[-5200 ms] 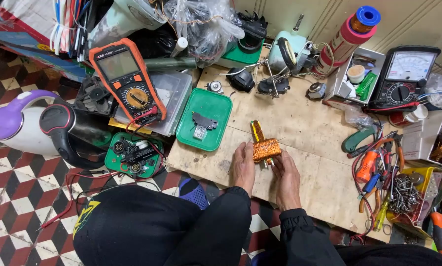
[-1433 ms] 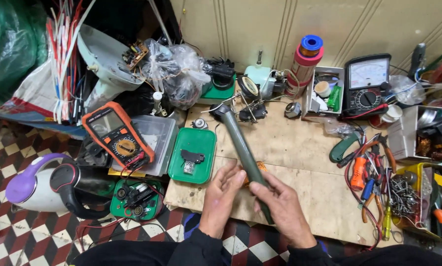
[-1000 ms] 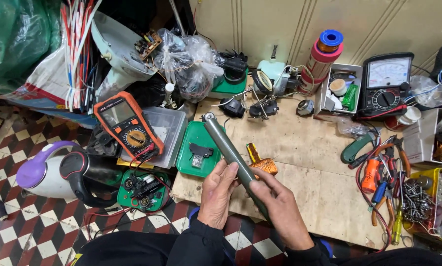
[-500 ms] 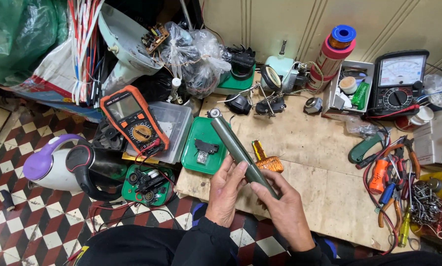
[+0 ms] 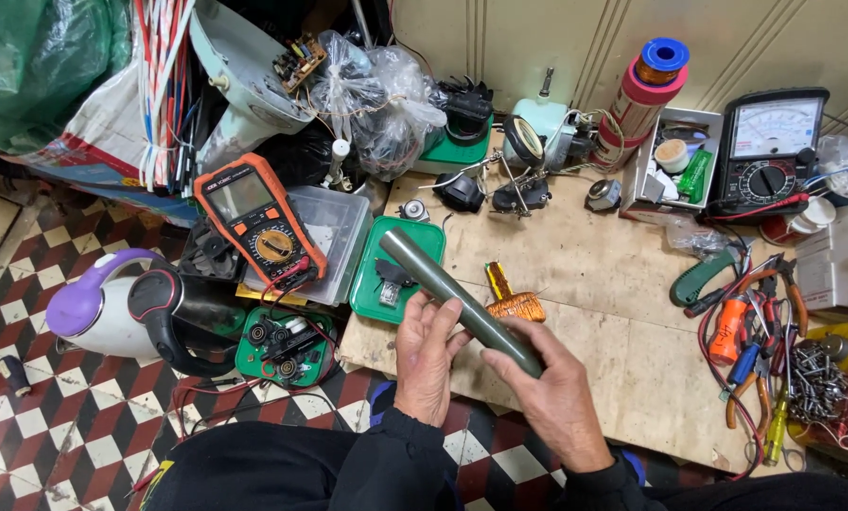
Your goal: Repairing a copper coil by manipulating wires and using tools like scissors and a screwdriver to adjust components.
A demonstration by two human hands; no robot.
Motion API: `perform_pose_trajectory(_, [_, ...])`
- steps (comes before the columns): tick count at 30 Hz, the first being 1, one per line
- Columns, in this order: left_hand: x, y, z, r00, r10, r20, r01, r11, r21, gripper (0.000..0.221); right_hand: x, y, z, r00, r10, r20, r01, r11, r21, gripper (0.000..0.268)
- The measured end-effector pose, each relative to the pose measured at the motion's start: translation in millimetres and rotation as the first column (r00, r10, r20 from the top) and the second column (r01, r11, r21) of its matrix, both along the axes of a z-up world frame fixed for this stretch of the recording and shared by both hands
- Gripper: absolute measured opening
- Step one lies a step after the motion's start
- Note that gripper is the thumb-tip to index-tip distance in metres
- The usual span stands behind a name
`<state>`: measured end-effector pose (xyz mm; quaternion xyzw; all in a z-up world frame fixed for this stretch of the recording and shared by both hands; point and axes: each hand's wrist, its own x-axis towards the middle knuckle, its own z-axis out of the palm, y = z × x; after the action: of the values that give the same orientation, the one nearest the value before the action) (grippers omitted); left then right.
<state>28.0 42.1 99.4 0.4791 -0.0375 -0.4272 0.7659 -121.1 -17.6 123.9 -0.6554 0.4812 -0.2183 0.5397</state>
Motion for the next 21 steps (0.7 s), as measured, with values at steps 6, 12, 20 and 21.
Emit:
perform_pose_trajectory(6, [4,2,-3,0.993,0.086,-0.087,-0.092,0.993,-0.073,0.047,-14,-14,13,0.979,-0.099,0.176,0.094,0.995,0.032,0.030])
perform_pose_trajectory(12, [2,12,40,0.847,-0.402,0.348,0.137,0.797,0.588,0.043,-25,-26,11,0.913,-0.249,0.322,0.239,0.968,0.072,0.034])
perform_pose_trajectory(20, [-16,1,70,0.278,-0.502,0.819,0.216,0.863,0.456,0.047,-50,-32,46,0.945,0.146,0.294,-0.145,0.989,-0.024,0.050])
perform_pose_trajectory(21, [-16,-1,63,0.396,-0.711,0.580,0.416,0.703,0.577,0.060,-51,-32,46,0.925,0.171,0.340,-0.184,0.983,0.005,0.050])
